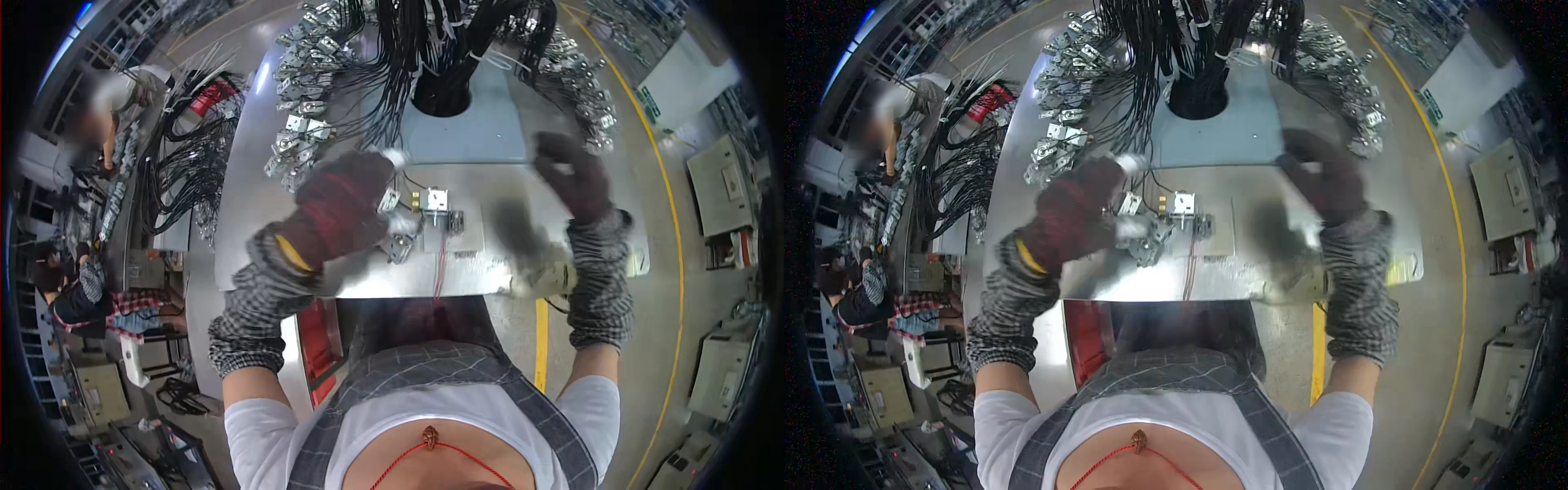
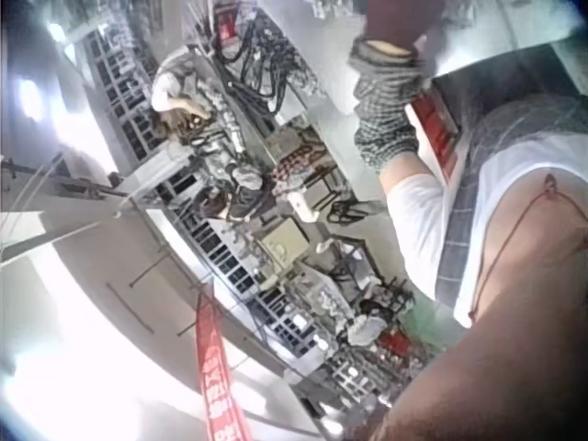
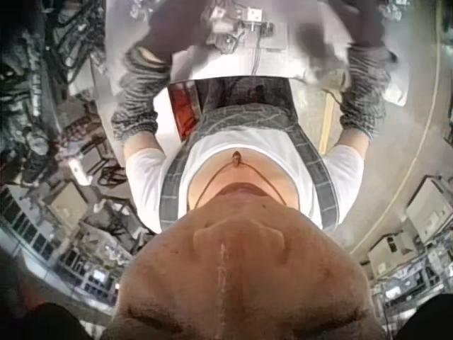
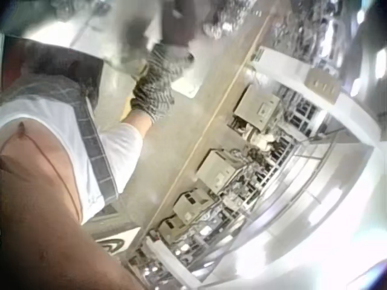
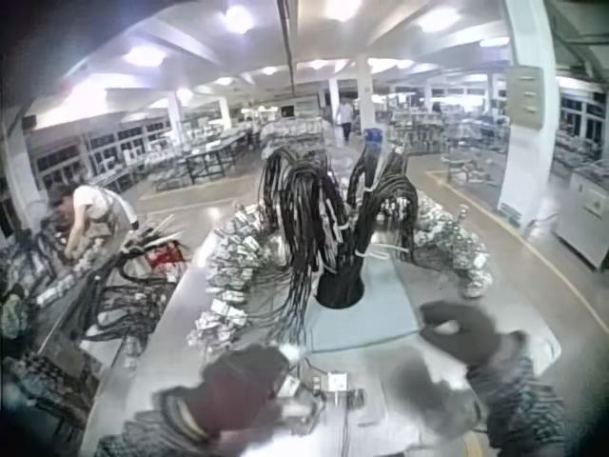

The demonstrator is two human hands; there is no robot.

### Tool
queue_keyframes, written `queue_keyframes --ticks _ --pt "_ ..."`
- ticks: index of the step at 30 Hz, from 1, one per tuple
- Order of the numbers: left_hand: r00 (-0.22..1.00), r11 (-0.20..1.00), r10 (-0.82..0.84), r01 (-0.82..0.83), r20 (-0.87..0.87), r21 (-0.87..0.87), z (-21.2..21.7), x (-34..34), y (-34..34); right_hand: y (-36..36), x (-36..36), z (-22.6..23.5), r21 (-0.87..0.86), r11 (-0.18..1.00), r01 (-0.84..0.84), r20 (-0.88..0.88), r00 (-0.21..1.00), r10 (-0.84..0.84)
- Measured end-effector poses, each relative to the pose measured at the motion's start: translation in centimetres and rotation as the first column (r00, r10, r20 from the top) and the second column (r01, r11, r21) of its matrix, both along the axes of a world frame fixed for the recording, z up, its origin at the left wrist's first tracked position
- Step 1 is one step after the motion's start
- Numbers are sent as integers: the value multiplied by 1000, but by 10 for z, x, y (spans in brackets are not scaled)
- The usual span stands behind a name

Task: Connecting wires and using a specialized handheld tool to assemble or test electrical switches.

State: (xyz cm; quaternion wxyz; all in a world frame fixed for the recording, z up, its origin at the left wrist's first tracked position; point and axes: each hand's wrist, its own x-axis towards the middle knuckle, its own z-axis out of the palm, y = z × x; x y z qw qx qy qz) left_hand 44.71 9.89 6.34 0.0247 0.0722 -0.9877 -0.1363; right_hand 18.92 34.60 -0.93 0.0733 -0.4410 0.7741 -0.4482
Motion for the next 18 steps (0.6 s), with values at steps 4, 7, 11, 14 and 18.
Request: queue_keyframes --ticks 4,7,11,14,18 --pt "1000 973 -19 17 -8 -230 -76 6 -13 -66 93 -34 227 966 -122 -135 978 156" --pt "991 996 -60 52 -121 -65 -64 21 -34 -95 109 -46 297 945 -138 -246 945 215" --pt "992 987 -63 79 -113 140 -55 37 -62 -102 122 -22 335 923 -190 107 981 163" --pt "972 779 233 -195 14 596 -24 36 -39 -103 146 -10 453 884 -114 -116 976 185" --pt "921 615 325 -32 -217 788 -65 23 -1 -62 179 19 446 893 -68 -433 857 281"
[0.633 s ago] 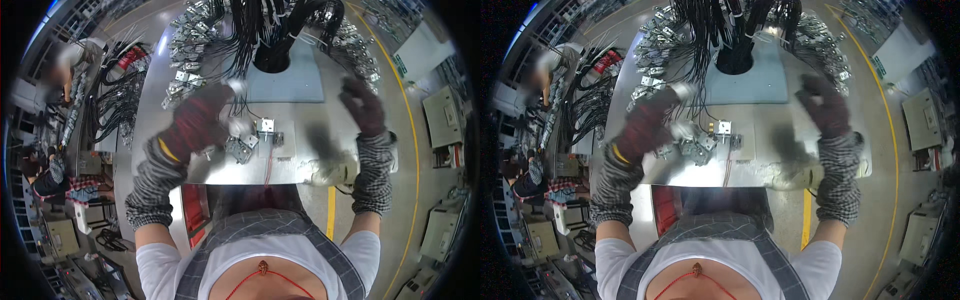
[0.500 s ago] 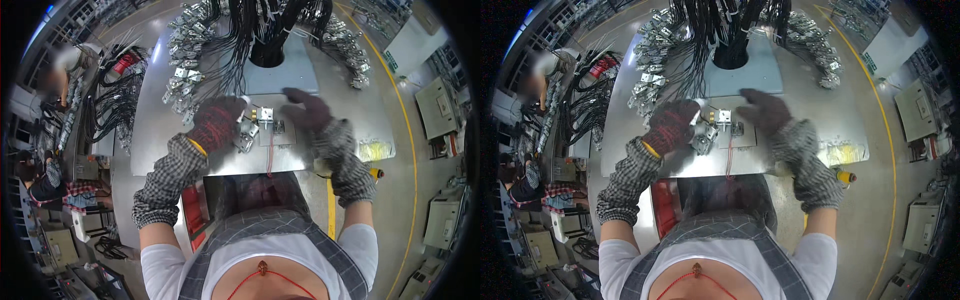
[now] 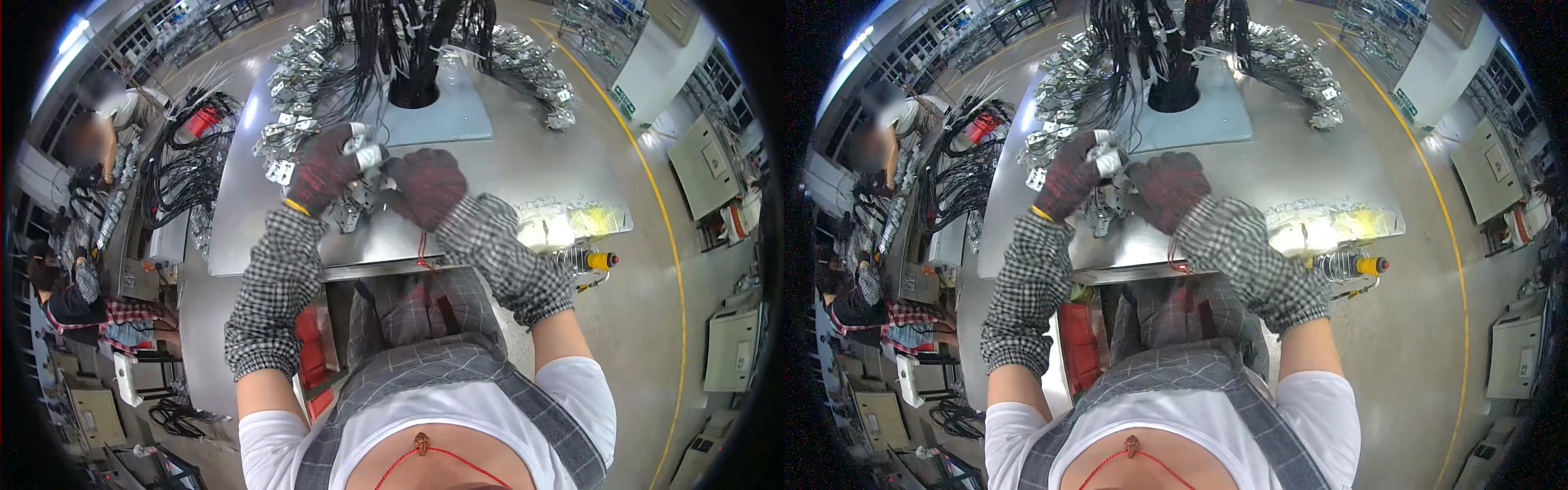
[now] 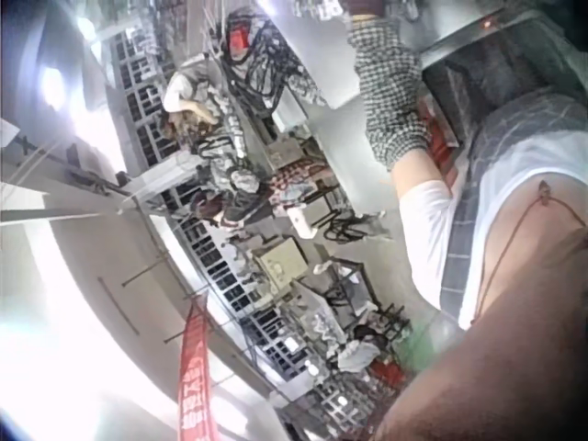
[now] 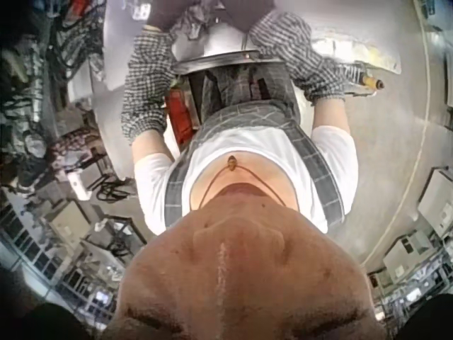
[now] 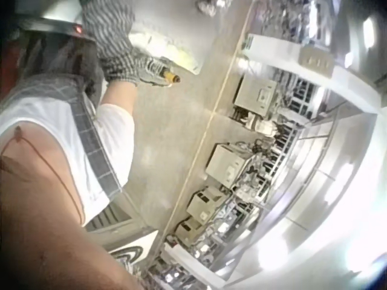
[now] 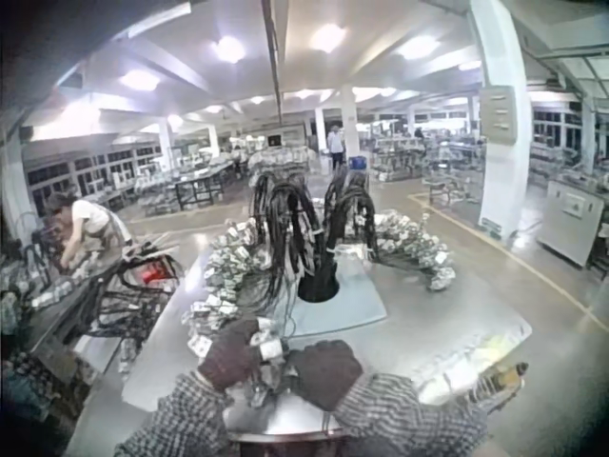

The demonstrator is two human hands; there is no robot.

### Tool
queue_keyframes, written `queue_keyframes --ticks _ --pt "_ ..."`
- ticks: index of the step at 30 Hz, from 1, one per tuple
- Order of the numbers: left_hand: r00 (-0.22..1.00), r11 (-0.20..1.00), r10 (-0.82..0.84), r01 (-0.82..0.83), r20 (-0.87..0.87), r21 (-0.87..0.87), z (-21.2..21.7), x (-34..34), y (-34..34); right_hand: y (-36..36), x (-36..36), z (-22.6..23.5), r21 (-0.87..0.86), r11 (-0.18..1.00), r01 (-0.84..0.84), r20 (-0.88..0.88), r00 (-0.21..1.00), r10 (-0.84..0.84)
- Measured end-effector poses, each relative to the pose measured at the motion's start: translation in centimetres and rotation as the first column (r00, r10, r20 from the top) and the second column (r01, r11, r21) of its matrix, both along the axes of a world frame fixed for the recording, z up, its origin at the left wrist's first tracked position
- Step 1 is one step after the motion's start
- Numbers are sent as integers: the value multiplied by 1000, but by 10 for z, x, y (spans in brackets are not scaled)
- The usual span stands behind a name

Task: Connecting wires and using a specialized handheld tool to assemble or test electrical switches.

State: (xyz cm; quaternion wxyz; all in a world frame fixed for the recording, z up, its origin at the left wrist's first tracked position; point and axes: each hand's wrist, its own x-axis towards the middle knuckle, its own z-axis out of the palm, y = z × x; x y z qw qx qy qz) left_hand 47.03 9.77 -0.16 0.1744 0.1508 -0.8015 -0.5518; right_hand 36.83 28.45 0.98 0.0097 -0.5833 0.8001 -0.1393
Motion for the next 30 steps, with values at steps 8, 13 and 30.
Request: queue_keyframes --ticks 8,13,30 --pt "946 949 -312 314 86 -18 -31 7 10 230 -49 -85 -433 840 327 660 750 49" --pt "988 902 -132 151 73 -405 -14 2 2 347 -66 -161 102 709 698 737 425 -525" --pt "999 854 -38 35 3 -520 -59 -2 36 354 -127 -239 -496 141 857 848 513 -135"
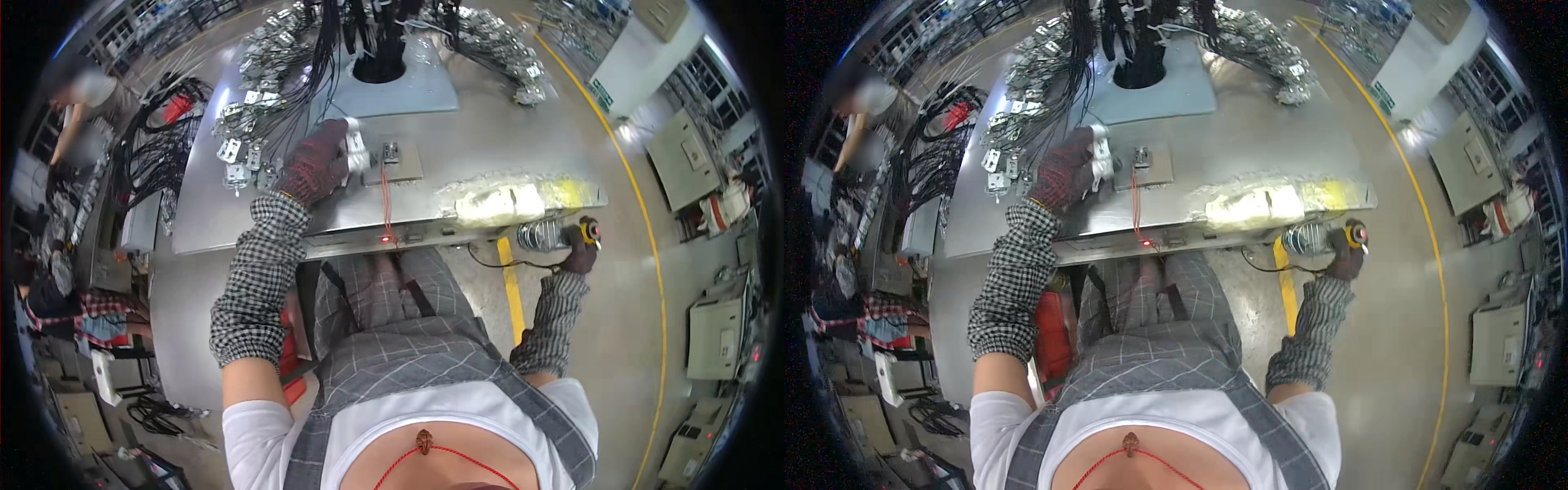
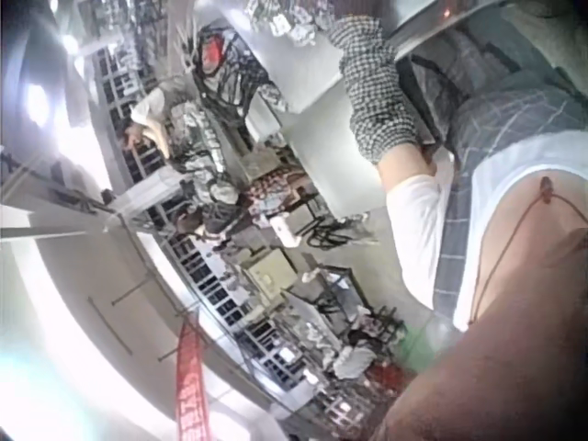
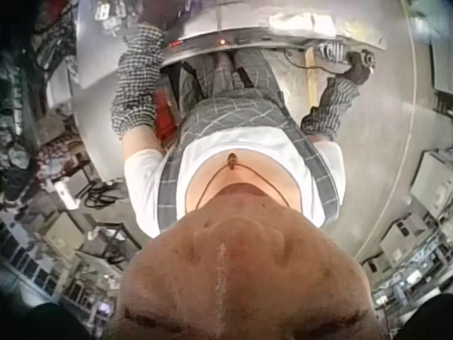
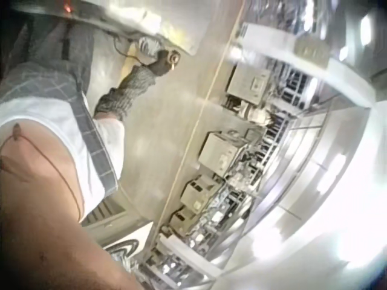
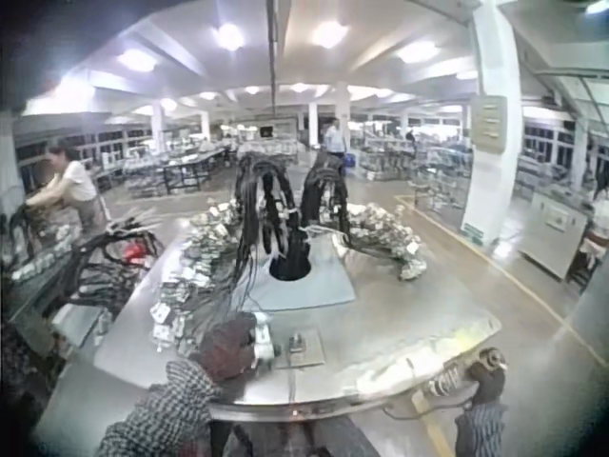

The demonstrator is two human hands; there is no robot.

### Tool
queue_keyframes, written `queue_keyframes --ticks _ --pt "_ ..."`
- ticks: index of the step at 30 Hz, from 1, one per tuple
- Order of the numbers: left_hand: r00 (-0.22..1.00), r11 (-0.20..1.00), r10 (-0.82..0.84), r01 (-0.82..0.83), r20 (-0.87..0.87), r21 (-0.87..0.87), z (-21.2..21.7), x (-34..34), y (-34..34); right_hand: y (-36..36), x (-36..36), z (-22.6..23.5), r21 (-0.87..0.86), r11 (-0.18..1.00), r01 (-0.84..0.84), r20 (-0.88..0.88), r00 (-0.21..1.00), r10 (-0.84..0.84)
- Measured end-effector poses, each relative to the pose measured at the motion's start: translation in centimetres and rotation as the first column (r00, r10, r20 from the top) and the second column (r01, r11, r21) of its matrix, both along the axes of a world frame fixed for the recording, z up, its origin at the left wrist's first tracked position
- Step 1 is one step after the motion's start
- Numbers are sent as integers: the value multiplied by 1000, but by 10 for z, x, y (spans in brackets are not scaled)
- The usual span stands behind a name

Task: Connecting wires and using a specialized handheld tool to assemble or test electrical switches.

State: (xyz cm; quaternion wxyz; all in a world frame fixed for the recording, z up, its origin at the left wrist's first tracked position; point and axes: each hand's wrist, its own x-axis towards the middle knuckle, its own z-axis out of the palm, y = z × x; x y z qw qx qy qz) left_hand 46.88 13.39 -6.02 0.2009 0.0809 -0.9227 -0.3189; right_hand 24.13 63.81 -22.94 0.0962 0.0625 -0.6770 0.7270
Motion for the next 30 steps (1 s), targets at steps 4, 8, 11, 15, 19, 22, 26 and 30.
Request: queue_keyframes --ticks 4,8,11,15,19,22,26,30 --pt "988 834 -3 88 156 -544 6 9 -2 -25 37 106 -149 987 -63 -495 869 -19" --pt "974 918 -131 190 187 -349 7 18 8 -88 65 225 -254 956 -146 -873 460 -161" --pt "986 986 -162 160 45 37 8 33 6 -125 52 263 -186 796 -575 -934 355 39" --pt "990 950 -134 138 34 -282 4 19 3 -228 57 295 -134 416 -900 -875 304 376" --pt "986 826 -134 168 -102 538 -5 1 14 -306 39 275 -409 158 -899 -710 422 564" --pt "984 780 -153 175 -88 600 -9 -8 13 -338 7 247 -428 202 -881 -592 442 674" --pt "998 790 -65 60 -14 611 7 -23 18 -349 22 236 -290 612 -736 -435 671 601" --pt "993 848 -118 111 -21 518 1 -35 14 -350 37 231 -284 599 -749 -460 654 600"
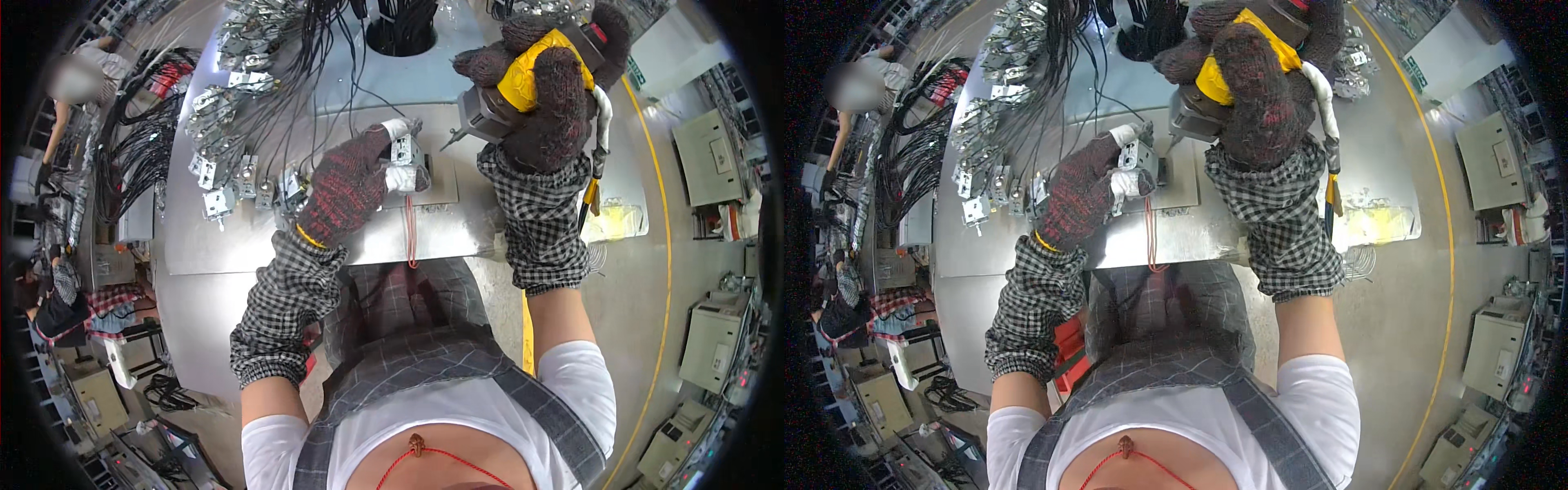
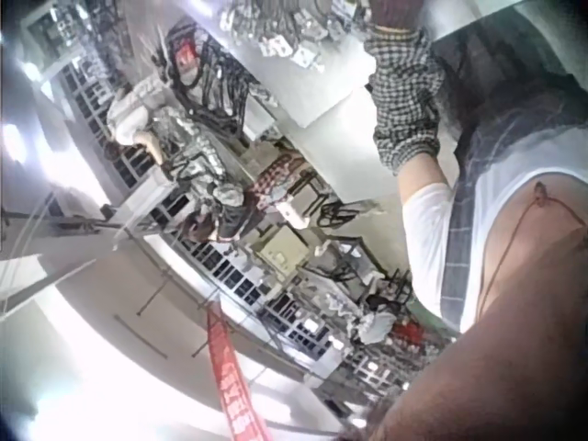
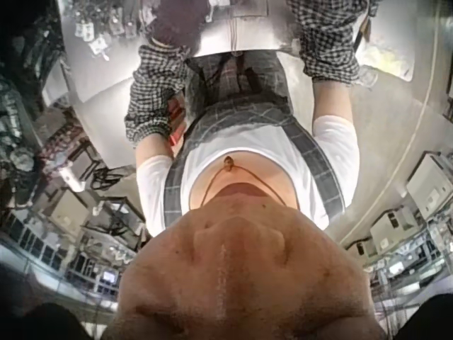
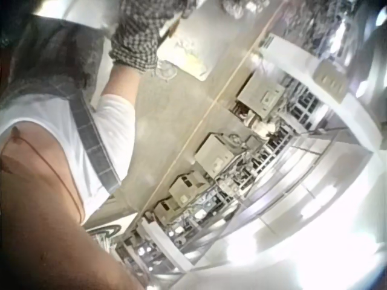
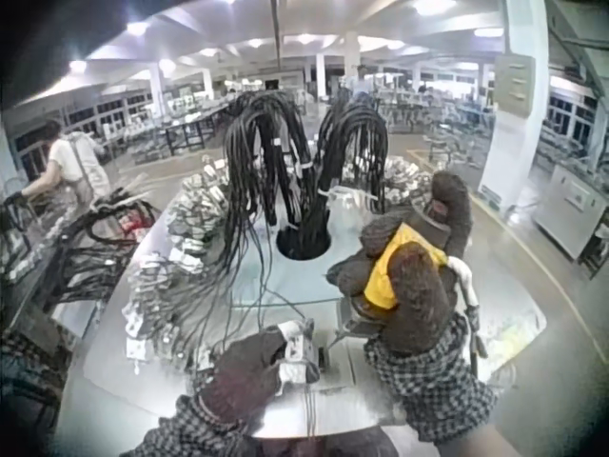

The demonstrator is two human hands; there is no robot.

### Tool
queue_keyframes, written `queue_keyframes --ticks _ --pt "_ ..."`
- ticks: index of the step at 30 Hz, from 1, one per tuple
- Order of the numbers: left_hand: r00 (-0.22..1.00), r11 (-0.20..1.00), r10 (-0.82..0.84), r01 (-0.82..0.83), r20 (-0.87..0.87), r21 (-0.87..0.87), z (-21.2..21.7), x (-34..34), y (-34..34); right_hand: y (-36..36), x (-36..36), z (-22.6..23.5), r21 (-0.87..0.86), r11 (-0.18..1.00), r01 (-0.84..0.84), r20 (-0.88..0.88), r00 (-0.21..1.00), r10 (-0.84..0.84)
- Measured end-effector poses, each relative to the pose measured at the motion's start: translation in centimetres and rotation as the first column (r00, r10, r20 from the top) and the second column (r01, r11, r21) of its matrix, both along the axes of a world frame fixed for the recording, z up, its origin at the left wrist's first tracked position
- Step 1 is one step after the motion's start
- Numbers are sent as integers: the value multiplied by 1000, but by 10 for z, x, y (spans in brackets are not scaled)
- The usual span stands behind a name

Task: Connecting wires and using a specialized handheld tool to assemble or test electrical switches.

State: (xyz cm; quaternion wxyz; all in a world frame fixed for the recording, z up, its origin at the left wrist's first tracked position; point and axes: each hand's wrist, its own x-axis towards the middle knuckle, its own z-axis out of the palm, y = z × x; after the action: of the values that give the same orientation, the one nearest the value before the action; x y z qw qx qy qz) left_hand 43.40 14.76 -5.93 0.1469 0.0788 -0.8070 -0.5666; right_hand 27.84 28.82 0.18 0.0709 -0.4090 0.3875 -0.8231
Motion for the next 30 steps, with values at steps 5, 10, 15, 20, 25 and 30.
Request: queue_keyframes --ticks 5,10,15,20,25,30 --pt "1000 820 6 -9 -7 -572 15 -6 5 0 9 -9 -2 1000 -7 -11 1000 7" --pt "994 798 47 -97 -99 -594 -2 -10 6 0 14 -16 -10 1000 -21 -32 999 21" --pt "997 828 57 -79 -57 -555 -5 -6 4 -6 18 -20 -17 999 -48 -52 998 48" --pt "976 937 143 -79 166 -339 35 7 4 -7 19 -22 -25 997 -69 -47 997 68" --pt "971 797 -64 -91 -233 -597 52 46 -42 -9 15 -22 -49 994 -93 -57 994 90" --pt "950 212 61 288 306 -934 28 66 -43 -17 15 -25 -64 989 -132 -64 990 128"
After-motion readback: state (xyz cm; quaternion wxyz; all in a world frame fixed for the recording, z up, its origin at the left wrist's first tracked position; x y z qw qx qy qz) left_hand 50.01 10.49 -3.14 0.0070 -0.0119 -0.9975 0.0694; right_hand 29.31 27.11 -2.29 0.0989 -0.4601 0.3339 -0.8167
